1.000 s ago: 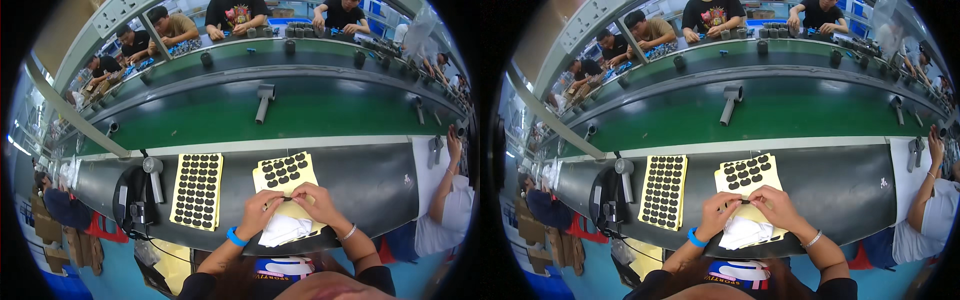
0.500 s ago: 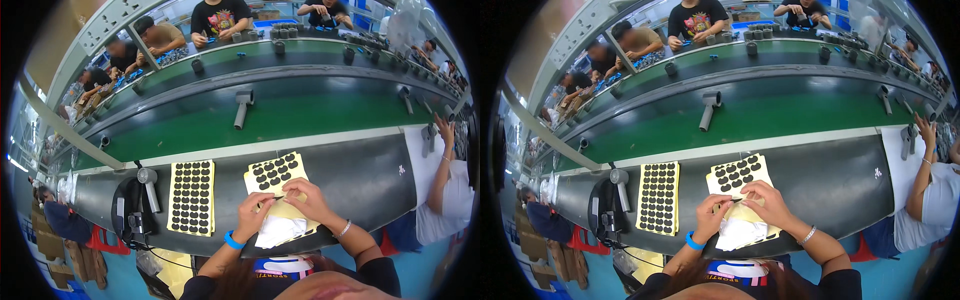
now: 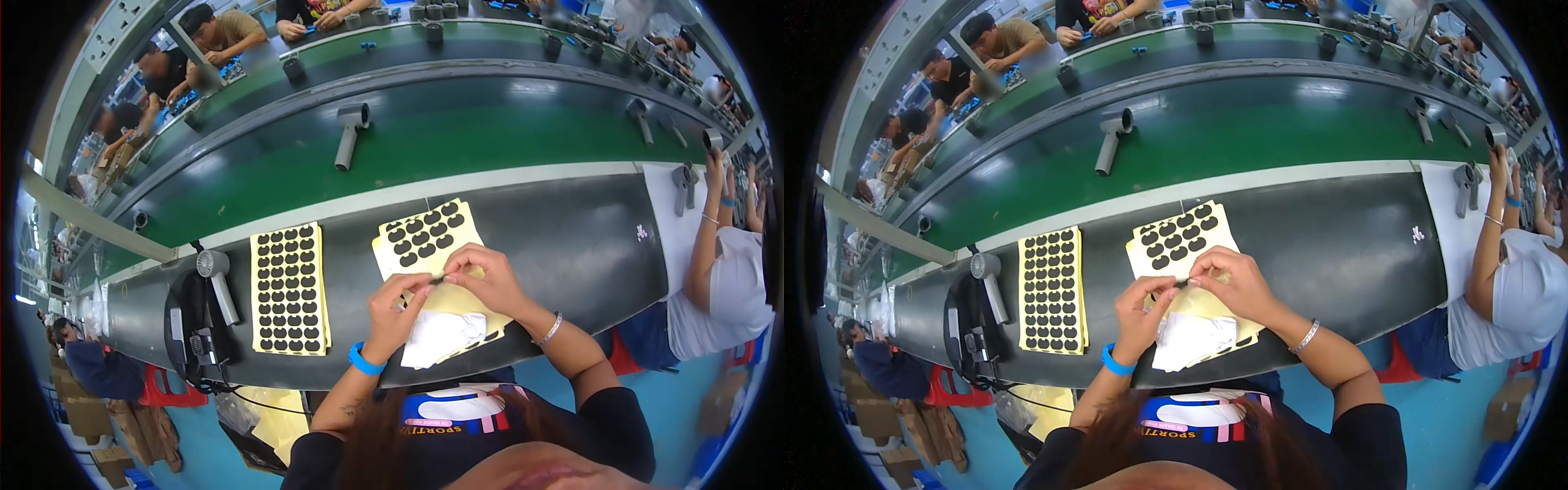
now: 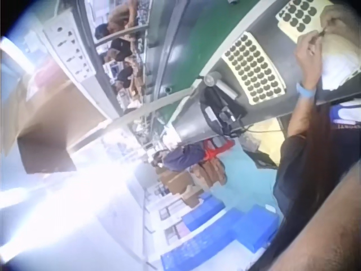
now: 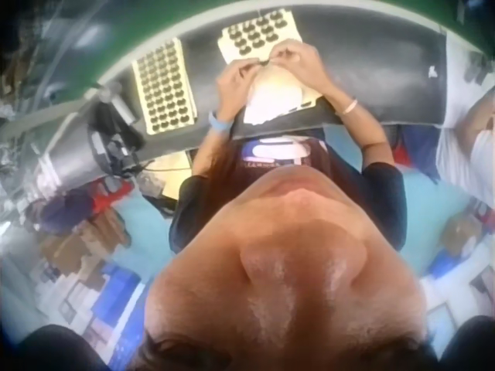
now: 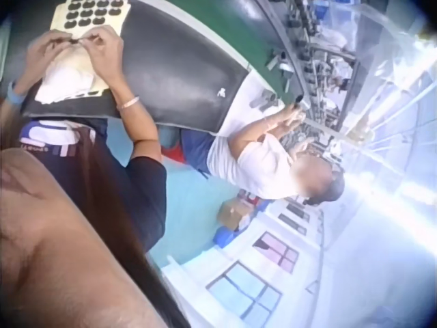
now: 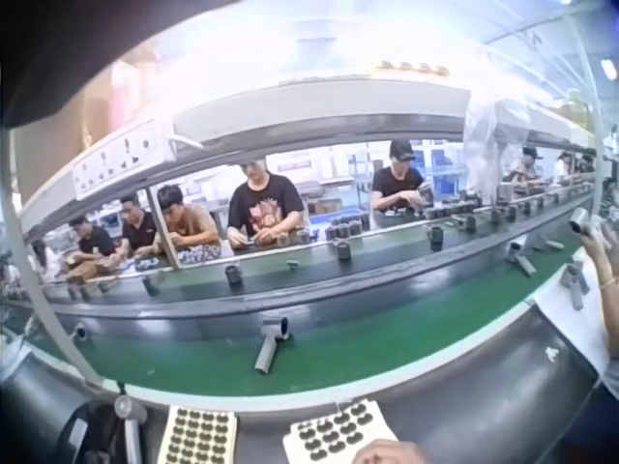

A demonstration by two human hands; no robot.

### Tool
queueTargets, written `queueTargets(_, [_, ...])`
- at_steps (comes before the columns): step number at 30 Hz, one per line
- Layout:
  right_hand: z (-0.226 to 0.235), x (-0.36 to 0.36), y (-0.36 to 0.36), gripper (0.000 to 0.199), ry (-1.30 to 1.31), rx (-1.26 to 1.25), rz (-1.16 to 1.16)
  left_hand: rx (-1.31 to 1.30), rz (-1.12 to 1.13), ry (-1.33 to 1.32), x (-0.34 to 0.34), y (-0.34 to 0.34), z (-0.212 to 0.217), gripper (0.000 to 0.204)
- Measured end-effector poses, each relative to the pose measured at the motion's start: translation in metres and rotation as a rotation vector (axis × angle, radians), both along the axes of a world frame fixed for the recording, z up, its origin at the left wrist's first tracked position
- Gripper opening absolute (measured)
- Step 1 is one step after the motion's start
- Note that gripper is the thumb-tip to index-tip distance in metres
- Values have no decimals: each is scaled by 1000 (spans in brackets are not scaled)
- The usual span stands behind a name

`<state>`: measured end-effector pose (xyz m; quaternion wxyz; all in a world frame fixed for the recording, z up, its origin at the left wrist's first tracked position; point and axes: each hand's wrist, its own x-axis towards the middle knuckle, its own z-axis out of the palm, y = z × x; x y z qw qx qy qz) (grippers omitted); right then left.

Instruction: Applying small circular labels from a sheet onto cylindrical electronic components at an assembly line.

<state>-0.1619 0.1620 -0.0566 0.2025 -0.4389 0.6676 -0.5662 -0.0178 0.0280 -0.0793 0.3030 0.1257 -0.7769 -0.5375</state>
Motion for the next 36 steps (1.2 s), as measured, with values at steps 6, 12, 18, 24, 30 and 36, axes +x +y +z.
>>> queueTargets(6, [3, -26, 10, 5, -110, -194, -156, 162, -96, 1, -4, 2, 2, 50])
queueTargets(12, [113, -19, 30, 48, 164, -528, -290, 139, -64, -39, 1, -3, -4, 49])
queueTargets(18, [178, 2, 71, 63, 849, -715, -428, 27, -86, -11, -2, 0, -4, 49])
queueTargets(24, [179, -37, 144, 62, 747, -876, -230, 16, -81, -2, -5, 2, 1, 49])
queueTargets(30, [174, -25, 132, 61, 625, -1032, -1, 32, -88, -6, -3, 0, -2, 50])
queueTargets(36, [183, -28, 134, 60, 520, -1196, 241, 13, -93, -33, 4, 2, 2, 50])
